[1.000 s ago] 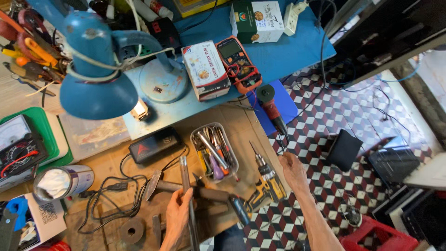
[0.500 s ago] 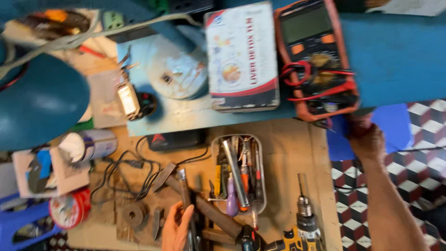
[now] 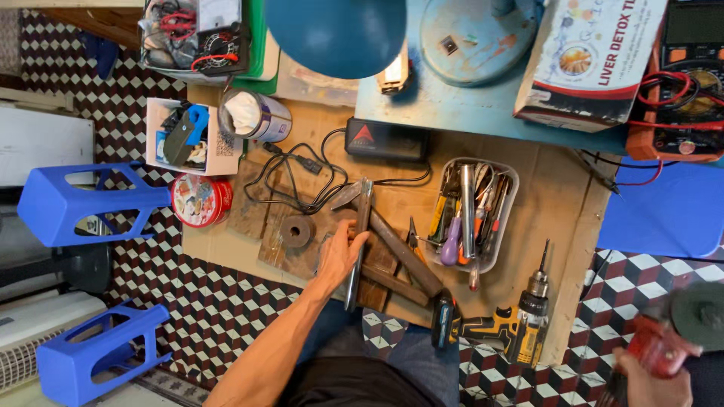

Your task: The person assembles a metal rod with a circular metal piece using a hammer and angle grinder. They repeatedly hammer the circular piece onto the rod, grind the rod's end, and inspect the fit, moving between the doorway and a workbench.

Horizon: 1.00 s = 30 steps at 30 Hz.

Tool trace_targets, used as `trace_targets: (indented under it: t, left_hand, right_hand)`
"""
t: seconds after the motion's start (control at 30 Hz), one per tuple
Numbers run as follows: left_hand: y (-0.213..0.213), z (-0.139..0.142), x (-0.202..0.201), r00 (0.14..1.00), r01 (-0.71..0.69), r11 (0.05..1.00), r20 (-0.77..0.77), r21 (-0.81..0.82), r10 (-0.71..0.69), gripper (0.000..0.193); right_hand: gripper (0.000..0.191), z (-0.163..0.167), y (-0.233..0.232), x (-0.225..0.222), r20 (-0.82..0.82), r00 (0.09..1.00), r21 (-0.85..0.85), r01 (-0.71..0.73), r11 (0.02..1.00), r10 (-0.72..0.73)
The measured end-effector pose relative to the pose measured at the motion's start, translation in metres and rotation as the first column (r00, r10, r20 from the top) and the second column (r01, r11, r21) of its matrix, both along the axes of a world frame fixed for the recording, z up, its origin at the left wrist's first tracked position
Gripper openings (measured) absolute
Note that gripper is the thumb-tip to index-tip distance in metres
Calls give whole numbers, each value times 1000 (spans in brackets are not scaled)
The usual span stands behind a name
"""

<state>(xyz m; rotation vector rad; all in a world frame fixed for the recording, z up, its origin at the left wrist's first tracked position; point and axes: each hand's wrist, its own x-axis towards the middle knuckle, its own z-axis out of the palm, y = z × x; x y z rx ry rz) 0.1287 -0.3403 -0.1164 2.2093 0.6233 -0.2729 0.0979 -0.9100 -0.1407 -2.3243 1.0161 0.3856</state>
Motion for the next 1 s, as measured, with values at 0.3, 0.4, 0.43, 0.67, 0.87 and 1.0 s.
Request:
trace_targets:
  t: [0.3, 0.4, 0.43, 0.67, 0.87, 1.0]
  left_hand:
    - [44, -10, 12, 1000, 15, 994, -7, -111, -16, 45]
    - [56, -5, 9, 1000, 30, 983, -3, -182, -31, 51]
    - [61, -2, 7, 999, 30, 973, -28, -228, -37, 54]
    - [100, 48, -4, 984, 164, 916, -1, -367, -176, 84]
    - [72, 188, -62, 617, 664, 260, 318, -701, -720, 99]
    - [17, 246, -86, 782, 621, 532, 414, -575, -466, 89]
  right_hand:
    - [68, 83, 85, -123, -55, 912, 522, 373, 767, -406]
    - [64, 129, 126, -122, -1, 897, 698, 318, 642, -443]
    - [63, 147, 143, -119, 16, 896, 748, 283, 600, -443]
    - [55, 242, 313, -81, 456, 717, 778, -33, 628, -527]
    - [52, 286, 411, -31, 579, 574, 744, -82, 663, -579]
    - [51, 300, 444, -16, 689, 436, 657, -38, 753, -579]
